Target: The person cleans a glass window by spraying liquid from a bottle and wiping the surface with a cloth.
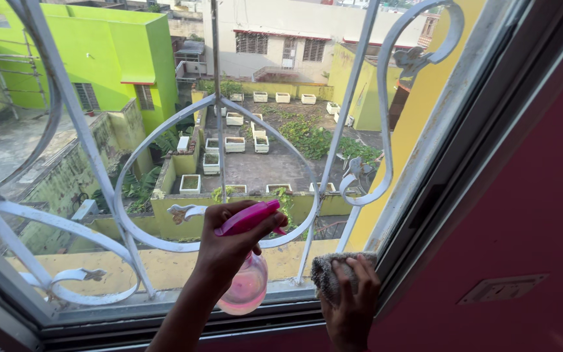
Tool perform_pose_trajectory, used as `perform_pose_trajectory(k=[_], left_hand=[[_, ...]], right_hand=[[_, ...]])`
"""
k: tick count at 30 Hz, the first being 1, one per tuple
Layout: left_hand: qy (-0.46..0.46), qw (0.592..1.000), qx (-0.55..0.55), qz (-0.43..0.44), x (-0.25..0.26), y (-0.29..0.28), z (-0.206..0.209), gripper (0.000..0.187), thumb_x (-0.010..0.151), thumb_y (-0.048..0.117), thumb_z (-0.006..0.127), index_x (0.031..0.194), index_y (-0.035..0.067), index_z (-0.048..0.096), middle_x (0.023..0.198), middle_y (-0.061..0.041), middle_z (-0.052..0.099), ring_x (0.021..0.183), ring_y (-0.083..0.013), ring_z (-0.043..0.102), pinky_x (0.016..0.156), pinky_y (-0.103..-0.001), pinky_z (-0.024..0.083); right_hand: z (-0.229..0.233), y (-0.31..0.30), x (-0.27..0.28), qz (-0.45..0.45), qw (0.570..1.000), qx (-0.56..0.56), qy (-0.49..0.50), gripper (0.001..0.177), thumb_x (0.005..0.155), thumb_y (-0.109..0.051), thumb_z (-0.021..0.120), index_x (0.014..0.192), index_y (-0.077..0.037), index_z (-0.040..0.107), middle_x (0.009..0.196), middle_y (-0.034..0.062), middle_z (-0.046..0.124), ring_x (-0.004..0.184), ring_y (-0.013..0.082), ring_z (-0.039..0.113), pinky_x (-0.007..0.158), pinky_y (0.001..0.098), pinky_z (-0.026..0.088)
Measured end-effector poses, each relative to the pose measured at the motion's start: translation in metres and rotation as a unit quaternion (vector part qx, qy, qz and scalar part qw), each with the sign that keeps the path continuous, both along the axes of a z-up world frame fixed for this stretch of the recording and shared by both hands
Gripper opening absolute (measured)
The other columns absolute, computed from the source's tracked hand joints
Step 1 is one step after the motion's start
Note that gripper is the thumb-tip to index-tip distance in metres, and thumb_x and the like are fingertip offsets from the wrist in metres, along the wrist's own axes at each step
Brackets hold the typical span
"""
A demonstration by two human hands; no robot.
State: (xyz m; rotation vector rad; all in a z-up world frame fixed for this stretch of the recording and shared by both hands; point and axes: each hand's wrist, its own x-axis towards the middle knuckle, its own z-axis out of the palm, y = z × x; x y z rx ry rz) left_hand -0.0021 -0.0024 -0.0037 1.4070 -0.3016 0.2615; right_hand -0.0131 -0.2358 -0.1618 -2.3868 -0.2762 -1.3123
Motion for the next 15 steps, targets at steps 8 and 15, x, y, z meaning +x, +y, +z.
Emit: perform_pose_trajectory(k=[8,15], left_hand=[[-0.016,1.000,0.003,-0.006,0.003,0.000,-0.004,0.024,0.081,0.020,0.084,0.099,0.004,0.082,0.084,-0.005,0.083,0.068,-0.0062,0.074,0.046,-0.020,0.049],[-0.026,0.999,0.026,0.028,0.003,0.000,-0.011,0.027,0.077,0.022,0.088,0.096,0.004,0.082,0.080,-0.004,0.080,0.065,-0.0055,0.074,0.045,-0.020,0.051]], right_hand=[[0.088,-0.003,-0.001,0.013,0.990,0.046,-0.132,0.053,0.084,-0.023,0.081,0.131,-0.009,0.060,0.139,0.0136,0.048,0.137,0.0379,0.046,0.117,0.0526,0.039],[0.058,0.005,-0.004,-0.002,0.996,0.020,-0.092,0.054,0.080,-0.020,0.084,0.128,-0.011,0.060,0.137,0.0119,0.049,0.138,0.0375,0.044,0.116,0.0525,0.039]])
